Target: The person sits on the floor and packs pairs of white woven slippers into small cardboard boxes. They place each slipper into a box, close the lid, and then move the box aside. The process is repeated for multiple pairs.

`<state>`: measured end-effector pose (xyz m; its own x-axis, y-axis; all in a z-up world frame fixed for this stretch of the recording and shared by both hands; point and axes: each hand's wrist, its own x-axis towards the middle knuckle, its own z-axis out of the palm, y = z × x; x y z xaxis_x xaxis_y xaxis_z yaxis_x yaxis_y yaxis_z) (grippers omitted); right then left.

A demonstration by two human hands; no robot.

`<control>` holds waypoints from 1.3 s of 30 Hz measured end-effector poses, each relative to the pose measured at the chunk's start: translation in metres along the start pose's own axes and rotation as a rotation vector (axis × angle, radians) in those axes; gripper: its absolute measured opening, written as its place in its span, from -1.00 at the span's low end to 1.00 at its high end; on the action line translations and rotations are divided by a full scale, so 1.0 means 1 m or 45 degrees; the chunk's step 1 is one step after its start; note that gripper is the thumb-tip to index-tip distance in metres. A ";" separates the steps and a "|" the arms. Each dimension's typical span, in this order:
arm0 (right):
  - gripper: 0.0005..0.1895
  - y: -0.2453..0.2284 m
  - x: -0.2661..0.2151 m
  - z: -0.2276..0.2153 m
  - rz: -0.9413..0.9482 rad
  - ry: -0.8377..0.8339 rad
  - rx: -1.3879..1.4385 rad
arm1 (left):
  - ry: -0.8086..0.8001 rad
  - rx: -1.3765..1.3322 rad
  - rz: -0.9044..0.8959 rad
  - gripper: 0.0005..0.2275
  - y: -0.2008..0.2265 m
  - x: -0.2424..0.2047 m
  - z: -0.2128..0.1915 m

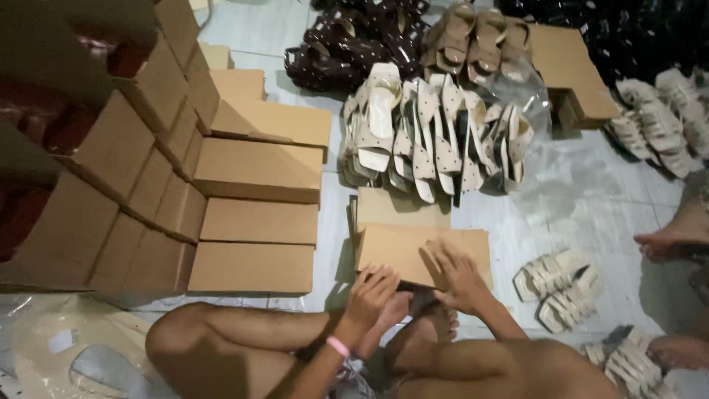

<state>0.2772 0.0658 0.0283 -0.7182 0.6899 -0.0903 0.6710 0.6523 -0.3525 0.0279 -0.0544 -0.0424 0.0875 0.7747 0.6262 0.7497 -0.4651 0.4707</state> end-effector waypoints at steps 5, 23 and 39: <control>0.39 -0.016 0.035 -0.023 0.200 -0.085 0.066 | 0.165 -0.160 -0.858 -0.60 0.042 -0.057 0.027; -0.41 -0.058 0.017 0.035 -0.051 0.173 0.840 | 0.915 -1.182 -1.796 -0.21 -0.109 -0.005 -0.099; -0.59 -0.070 -0.004 0.035 0.193 -0.207 1.079 | 0.544 -0.606 -1.195 -0.19 -0.088 -0.006 -0.097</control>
<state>0.2266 0.0063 0.0211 -0.6932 0.6547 -0.3013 0.4449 0.0599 -0.8936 -0.1025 -0.0593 -0.0276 -0.6767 0.7360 0.0194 0.0677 0.0360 0.9971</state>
